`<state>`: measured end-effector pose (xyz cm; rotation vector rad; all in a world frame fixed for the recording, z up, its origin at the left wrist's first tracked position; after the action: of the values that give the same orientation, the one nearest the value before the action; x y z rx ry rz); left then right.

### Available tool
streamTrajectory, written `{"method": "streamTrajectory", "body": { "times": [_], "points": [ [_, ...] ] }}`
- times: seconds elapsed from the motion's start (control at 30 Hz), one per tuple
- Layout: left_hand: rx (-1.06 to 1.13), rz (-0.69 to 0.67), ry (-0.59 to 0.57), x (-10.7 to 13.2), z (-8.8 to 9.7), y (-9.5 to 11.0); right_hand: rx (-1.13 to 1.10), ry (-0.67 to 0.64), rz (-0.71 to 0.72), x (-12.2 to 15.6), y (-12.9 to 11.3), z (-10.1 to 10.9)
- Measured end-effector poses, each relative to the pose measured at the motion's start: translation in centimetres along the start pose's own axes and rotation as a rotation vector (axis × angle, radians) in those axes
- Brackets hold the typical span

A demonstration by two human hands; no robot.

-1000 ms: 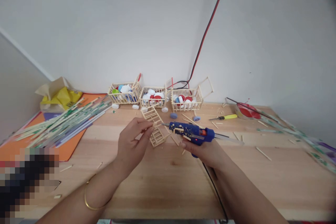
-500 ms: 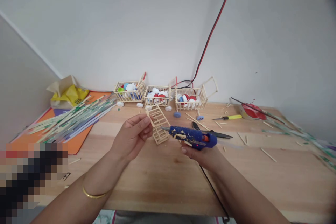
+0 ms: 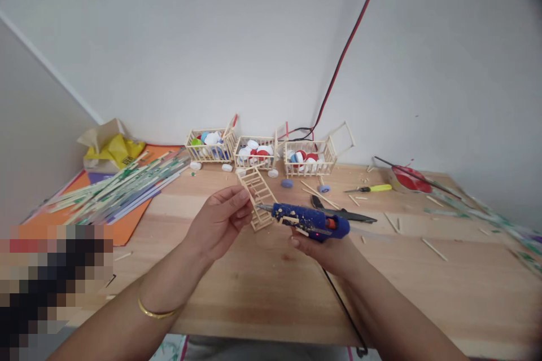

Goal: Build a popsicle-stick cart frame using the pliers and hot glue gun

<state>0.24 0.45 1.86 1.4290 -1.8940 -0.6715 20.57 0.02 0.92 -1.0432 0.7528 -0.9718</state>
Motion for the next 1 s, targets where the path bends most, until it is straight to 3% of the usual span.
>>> {"method": "streamTrajectory", "body": {
  "times": [0.27, 0.5, 1.0],
  "points": [
    [0.004, -0.004, -0.005, 0.03, 0.03, 0.04, 0.061, 0.053, 0.021, 0.00, -0.30, 0.02],
    [0.022, -0.001, -0.008, 0.08, -0.06, 0.14, 0.094, 0.013, 0.110, -0.20, -0.32, 0.09],
    [0.016, 0.015, -0.018, -0.06, 0.11, 0.04, 0.108, 0.086, 0.036, -0.01, 0.09, 0.02]
  ]
}}
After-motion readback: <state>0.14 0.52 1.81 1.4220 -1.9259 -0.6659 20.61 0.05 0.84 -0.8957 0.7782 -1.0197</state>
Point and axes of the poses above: each hand's wrist, its own x-axis away from the middle knuckle, its own z-axis out of the back of the hand, y = z × x, the point moved 1 cm from there along -x, towards the middle knuckle, and after that the axes turned 3 degrees about z, right-handed, at the moved point
